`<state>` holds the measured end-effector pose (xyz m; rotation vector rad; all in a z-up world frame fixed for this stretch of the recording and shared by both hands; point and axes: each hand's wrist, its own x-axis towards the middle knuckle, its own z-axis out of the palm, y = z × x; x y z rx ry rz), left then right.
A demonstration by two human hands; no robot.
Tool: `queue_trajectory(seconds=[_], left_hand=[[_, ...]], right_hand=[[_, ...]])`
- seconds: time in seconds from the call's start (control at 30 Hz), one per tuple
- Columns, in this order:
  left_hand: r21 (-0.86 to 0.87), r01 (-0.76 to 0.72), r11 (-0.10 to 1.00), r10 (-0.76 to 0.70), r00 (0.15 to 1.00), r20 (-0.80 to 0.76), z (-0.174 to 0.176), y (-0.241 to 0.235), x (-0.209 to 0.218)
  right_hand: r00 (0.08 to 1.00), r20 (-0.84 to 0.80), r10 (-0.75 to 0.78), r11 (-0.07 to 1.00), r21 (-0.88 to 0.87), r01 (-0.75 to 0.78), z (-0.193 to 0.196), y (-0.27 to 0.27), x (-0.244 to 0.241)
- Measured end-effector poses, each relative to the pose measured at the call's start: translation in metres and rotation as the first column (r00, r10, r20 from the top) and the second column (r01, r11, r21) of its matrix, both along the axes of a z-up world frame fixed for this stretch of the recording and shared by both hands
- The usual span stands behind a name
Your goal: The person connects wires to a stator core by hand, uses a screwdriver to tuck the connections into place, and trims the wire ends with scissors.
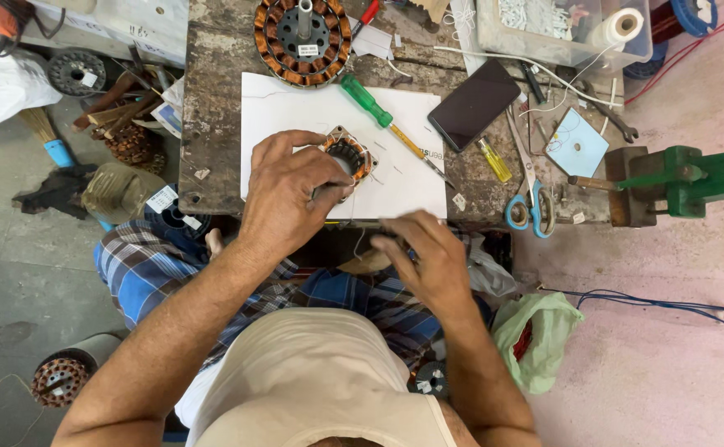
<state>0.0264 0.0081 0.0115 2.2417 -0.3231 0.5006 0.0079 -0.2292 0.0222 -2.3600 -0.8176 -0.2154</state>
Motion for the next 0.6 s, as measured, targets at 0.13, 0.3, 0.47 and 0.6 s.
queue_trajectory(seconds=[0.13, 0.3, 0.47, 0.6], left_hand=[[0.031, -0.004, 1.000, 0.002, 0.999, 0.036, 0.000, 0.000, 0.002], [0.020, 0.002, 1.000, -0.002, 1.000, -0.008, 0.003, 0.002, 0.004], [0.027, 0.023, 0.999, -0.022, 0.999, -0.046, 0.001, 0.004, 0.005], [0.094, 0.040, 0.995, -0.041, 0.999, 0.006, -0.006, 0.004, 0.003]], right_hand=[[0.970, 0.225, -0.093, 0.995, -0.010, 0.098, -0.011, 0.048, 0.020], [0.996, -0.082, -0.045, 0.981, 0.184, 0.059, -0.036, 0.025, 0.002], [0.980, -0.143, 0.140, 0.889, 0.453, -0.061, -0.030, 0.000, -0.001], [0.884, -0.194, 0.425, 0.584, 0.805, -0.104, -0.019, 0.016, 0.004]])
